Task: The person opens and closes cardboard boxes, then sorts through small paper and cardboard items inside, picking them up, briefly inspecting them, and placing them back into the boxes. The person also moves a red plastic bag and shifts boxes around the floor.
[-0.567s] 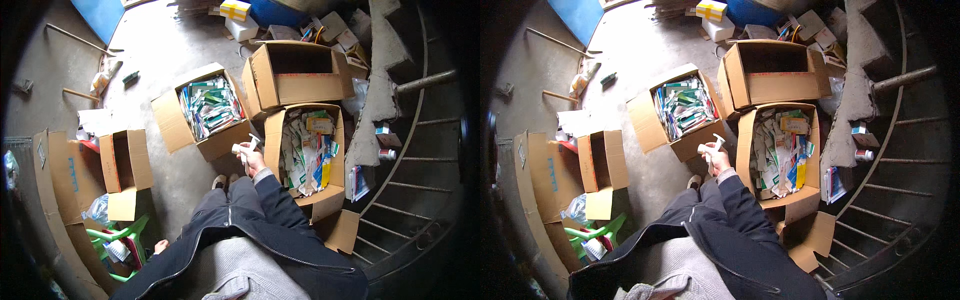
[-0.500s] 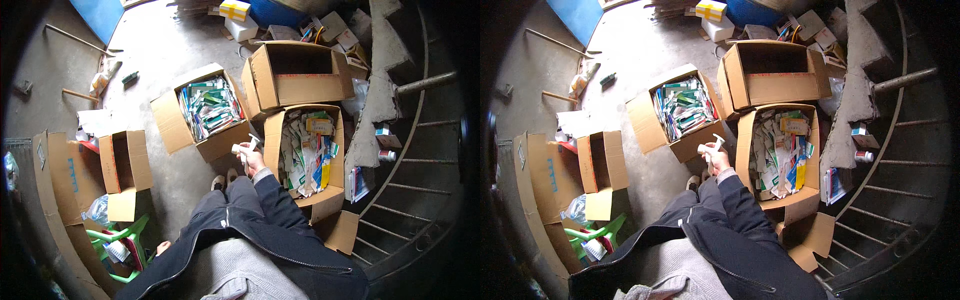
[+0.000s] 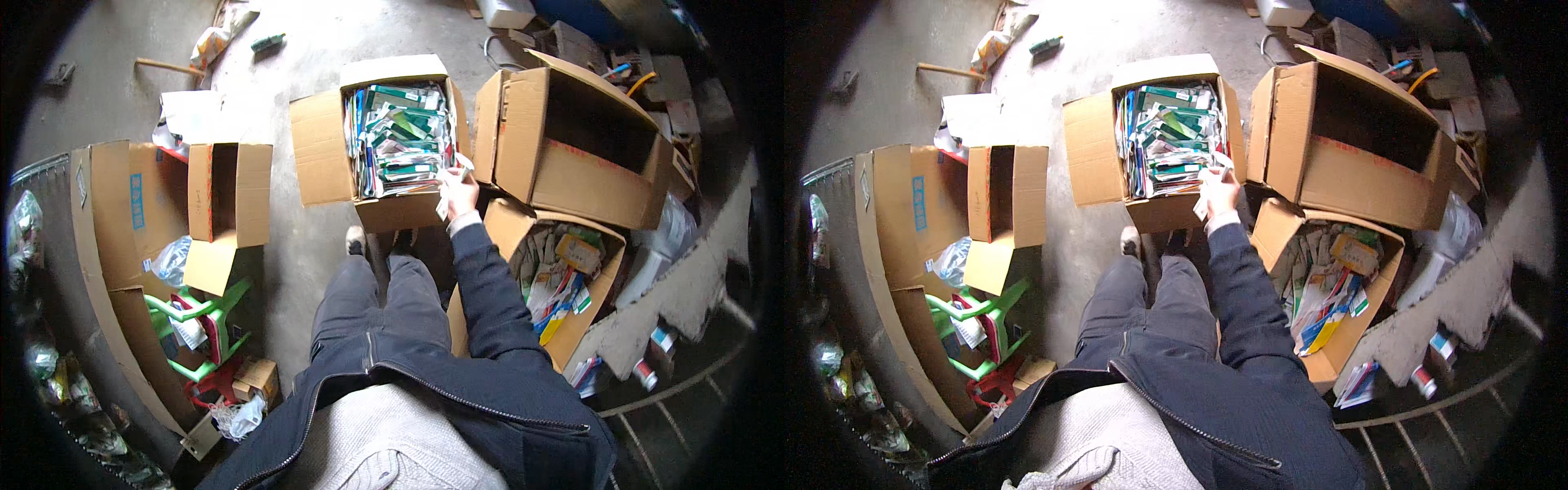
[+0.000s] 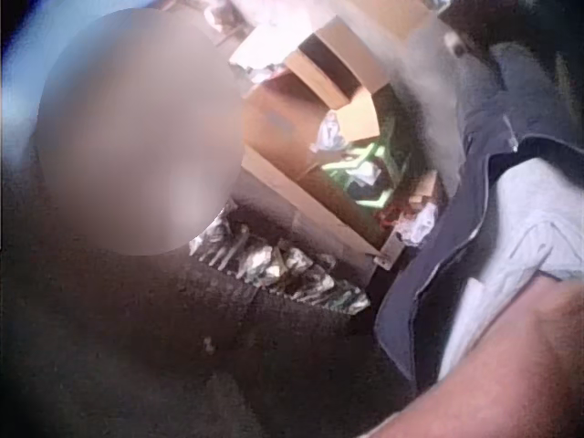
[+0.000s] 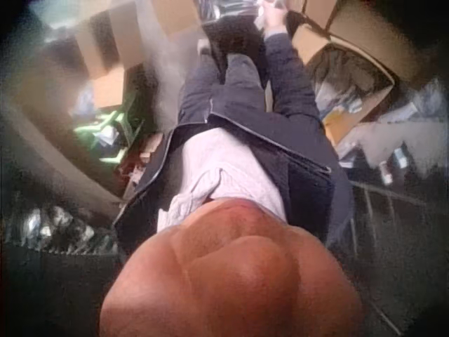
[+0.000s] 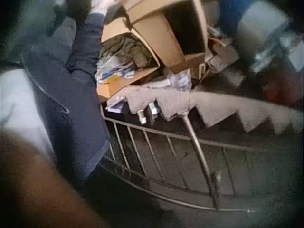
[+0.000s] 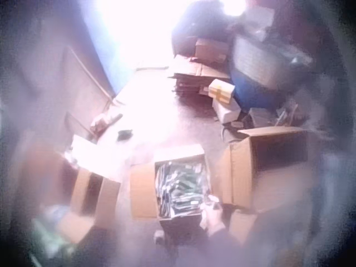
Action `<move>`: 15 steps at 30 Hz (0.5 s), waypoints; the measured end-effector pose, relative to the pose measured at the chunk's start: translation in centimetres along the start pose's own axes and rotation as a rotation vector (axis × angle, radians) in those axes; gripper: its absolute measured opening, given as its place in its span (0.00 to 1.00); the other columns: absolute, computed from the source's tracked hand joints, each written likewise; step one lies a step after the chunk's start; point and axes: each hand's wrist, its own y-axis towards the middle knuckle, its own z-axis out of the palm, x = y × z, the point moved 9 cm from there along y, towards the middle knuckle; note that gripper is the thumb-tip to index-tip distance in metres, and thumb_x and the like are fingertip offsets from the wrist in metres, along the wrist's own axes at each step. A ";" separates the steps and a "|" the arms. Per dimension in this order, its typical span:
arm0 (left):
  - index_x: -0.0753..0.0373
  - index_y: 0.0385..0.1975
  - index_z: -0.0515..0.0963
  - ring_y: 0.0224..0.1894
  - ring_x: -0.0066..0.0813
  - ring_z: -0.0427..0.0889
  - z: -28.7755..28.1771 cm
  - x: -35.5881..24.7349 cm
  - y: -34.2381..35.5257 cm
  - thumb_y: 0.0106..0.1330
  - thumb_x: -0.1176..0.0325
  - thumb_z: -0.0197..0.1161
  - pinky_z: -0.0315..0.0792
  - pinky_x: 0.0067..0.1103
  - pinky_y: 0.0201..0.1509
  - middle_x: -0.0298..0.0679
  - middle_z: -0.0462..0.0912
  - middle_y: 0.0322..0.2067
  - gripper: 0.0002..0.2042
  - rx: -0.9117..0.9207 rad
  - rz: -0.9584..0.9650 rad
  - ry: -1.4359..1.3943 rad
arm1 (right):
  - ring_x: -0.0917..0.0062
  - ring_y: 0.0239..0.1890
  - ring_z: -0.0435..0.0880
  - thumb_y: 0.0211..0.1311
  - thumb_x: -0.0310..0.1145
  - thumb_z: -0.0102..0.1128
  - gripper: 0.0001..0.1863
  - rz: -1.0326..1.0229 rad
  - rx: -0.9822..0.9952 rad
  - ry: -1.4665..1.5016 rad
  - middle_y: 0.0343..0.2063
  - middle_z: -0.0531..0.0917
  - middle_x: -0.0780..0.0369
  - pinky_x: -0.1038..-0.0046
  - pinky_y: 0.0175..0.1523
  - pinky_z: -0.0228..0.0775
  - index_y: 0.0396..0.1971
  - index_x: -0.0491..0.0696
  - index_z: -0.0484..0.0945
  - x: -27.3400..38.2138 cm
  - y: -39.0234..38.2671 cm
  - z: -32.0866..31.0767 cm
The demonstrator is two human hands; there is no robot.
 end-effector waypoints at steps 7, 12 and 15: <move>0.66 0.51 0.83 0.43 0.25 0.84 0.1 3.6 -1.8 0.69 0.65 0.66 0.77 0.21 0.50 0.38 0.87 0.42 0.15 -0.046 -0.159 0.028 | 0.80 0.34 0.81 0.52 0.40 0.80 0.27 -0.456 -0.080 -0.755 0.32 0.84 0.62 0.76 0.34 0.75 0.46 0.39 0.82 3.9 15.0 6.3; 0.66 0.51 0.83 0.43 0.25 0.84 -0.9 4.1 -1.3 0.70 0.66 0.66 0.77 0.21 0.51 0.38 0.87 0.42 0.15 -0.058 -0.222 0.060 | 0.76 0.36 0.76 0.54 0.50 0.76 0.39 -0.077 0.063 -0.625 0.38 0.83 0.56 0.74 0.41 0.66 0.58 0.36 0.76 -3.7 23.1 6.0; 0.66 0.51 0.83 0.43 0.25 0.84 -1.7 2.8 -0.1 0.70 0.66 0.66 0.77 0.21 0.51 0.38 0.87 0.43 0.14 -0.040 -0.209 0.063 | 0.82 0.22 0.76 0.64 0.27 0.68 0.17 0.098 -0.063 -0.096 0.26 0.80 0.66 0.79 0.23 0.68 0.50 0.41 0.77 -7.5 19.4 2.2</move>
